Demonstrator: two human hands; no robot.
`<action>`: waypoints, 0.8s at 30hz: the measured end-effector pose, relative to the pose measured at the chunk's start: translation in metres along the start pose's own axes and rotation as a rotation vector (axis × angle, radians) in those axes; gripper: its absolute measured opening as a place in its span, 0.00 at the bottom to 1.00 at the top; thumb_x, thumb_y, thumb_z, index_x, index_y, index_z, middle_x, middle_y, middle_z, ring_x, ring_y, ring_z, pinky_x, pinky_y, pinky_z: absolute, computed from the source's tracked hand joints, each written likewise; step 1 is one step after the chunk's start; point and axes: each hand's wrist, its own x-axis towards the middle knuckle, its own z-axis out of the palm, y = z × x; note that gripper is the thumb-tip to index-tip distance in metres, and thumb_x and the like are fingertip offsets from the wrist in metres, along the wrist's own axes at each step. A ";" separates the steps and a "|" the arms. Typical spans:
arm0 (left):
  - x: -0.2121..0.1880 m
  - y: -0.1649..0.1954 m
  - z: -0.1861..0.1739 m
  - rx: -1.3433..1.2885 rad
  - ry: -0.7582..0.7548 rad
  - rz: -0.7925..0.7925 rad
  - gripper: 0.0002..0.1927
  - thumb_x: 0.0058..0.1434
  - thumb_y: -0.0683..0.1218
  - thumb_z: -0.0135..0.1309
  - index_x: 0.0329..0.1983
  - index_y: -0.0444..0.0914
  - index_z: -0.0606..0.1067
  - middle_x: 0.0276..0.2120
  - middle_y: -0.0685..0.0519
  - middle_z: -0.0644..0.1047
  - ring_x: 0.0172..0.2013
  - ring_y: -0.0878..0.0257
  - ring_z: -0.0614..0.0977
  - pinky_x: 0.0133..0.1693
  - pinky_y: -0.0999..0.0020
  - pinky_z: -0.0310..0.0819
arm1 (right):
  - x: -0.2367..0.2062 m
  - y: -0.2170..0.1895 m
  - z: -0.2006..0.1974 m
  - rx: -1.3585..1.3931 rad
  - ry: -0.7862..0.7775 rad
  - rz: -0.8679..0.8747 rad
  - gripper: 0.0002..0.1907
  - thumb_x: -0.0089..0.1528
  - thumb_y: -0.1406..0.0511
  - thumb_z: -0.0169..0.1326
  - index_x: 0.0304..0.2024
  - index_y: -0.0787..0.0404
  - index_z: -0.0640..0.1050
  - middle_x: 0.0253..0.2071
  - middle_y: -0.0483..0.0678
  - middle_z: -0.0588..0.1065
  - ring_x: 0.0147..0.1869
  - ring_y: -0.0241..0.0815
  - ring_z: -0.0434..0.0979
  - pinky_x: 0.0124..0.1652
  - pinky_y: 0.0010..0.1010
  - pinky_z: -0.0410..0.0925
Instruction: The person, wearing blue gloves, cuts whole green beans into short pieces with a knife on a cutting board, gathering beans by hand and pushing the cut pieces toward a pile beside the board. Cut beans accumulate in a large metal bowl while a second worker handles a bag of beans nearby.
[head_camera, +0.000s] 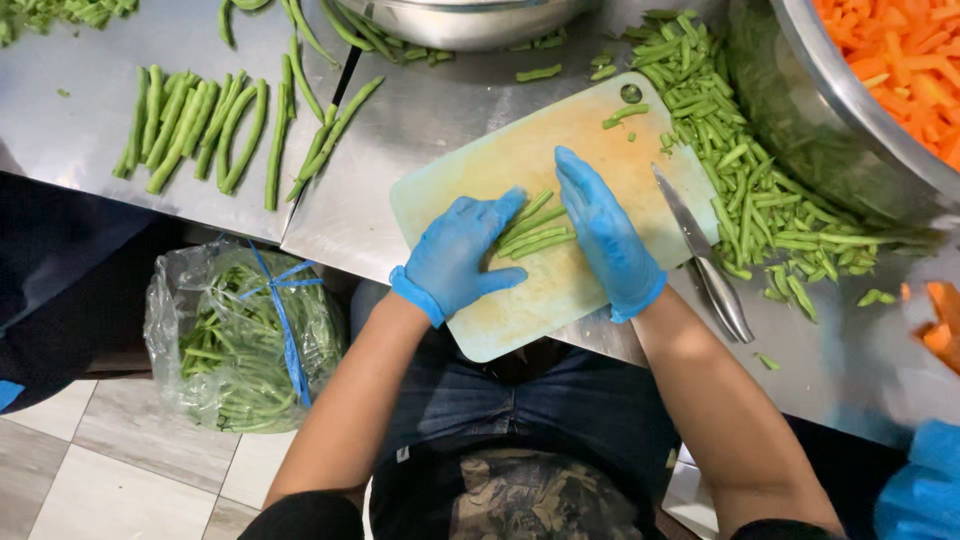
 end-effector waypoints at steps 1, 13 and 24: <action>0.002 0.000 0.004 -0.004 0.015 0.018 0.43 0.53 0.54 0.66 0.70 0.36 0.65 0.51 0.44 0.76 0.49 0.45 0.75 0.53 0.53 0.69 | -0.001 0.000 0.001 -0.006 -0.019 -0.002 0.56 0.65 0.40 0.53 0.79 0.67 0.46 0.83 0.54 0.44 0.88 0.53 0.37 0.80 0.45 0.35; -0.002 0.003 0.027 0.039 0.156 0.021 0.19 0.57 0.49 0.64 0.46 0.37 0.71 0.49 0.45 0.77 0.48 0.45 0.76 0.50 0.53 0.71 | -0.024 -0.044 0.003 -1.267 0.409 -0.307 0.26 0.64 0.59 0.60 0.64 0.61 0.75 0.68 0.56 0.70 0.74 0.55 0.69 0.72 0.42 0.63; -0.028 -0.015 0.006 -0.263 0.116 -0.015 0.24 0.57 0.36 0.52 0.59 0.34 0.69 0.60 0.40 0.73 0.61 0.43 0.74 0.63 0.56 0.67 | -0.123 -0.066 -0.008 -1.606 0.711 0.368 0.27 0.58 0.57 0.63 0.59 0.57 0.78 0.52 0.60 0.74 0.54 0.63 0.74 0.50 0.50 0.68</action>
